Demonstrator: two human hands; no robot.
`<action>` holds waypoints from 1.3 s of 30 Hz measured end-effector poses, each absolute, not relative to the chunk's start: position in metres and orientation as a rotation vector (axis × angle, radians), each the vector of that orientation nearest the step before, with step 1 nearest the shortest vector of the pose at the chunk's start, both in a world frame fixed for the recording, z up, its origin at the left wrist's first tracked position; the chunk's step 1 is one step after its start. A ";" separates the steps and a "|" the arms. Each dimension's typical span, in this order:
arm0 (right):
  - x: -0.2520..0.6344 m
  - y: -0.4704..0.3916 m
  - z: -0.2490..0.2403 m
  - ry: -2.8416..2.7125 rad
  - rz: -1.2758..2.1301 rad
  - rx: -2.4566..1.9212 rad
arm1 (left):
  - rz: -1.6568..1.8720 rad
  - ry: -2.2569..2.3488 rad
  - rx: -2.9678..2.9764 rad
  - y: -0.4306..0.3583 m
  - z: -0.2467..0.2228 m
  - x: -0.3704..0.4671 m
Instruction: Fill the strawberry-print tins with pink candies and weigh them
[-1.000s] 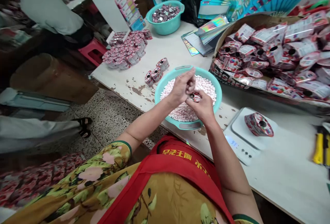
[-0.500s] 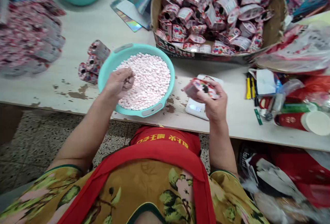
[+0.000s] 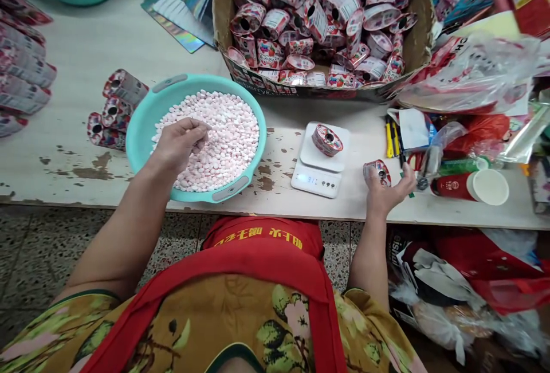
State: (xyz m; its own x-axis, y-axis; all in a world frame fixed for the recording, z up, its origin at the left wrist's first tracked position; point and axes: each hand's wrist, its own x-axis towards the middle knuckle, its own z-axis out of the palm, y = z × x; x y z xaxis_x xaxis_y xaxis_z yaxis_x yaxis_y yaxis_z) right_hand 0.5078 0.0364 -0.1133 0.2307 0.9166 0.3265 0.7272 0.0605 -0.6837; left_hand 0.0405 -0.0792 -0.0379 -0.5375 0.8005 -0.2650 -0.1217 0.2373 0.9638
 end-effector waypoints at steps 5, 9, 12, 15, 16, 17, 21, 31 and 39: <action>0.439 0.062 -0.099 -1.833 0.372 -1.545 | 1.160 2.000 1.257 -0.081 -0.037 0.044; 0.400 0.085 -0.105 -1.648 0.776 -1.450 | 0.971 2.153 1.557 -0.090 -0.039 0.039; 0.383 0.093 -0.093 -1.330 1.024 -1.263 | 1.005 2.163 1.442 -0.099 -0.043 0.036; 0.353 0.089 -0.060 -1.217 1.269 -1.070 | 1.406 1.993 1.062 -0.098 -0.040 0.044; 0.338 0.086 -0.047 -1.254 1.377 -1.034 | 1.552 1.867 0.895 -0.094 -0.037 0.049; 0.321 0.081 -0.034 -1.326 1.488 -1.007 | 1.657 1.711 0.731 -0.089 -0.032 0.056; 0.250 0.061 0.006 -1.692 1.875 -0.920 | 1.698 1.120 0.245 -0.062 -0.012 0.084; 0.215 0.057 -0.001 -1.840 2.054 -0.939 | 1.794 0.851 -0.319 -0.048 -0.014 0.088; 0.247 0.044 -0.013 -1.757 1.883 -0.769 | 1.755 0.976 -0.094 -0.053 -0.013 0.085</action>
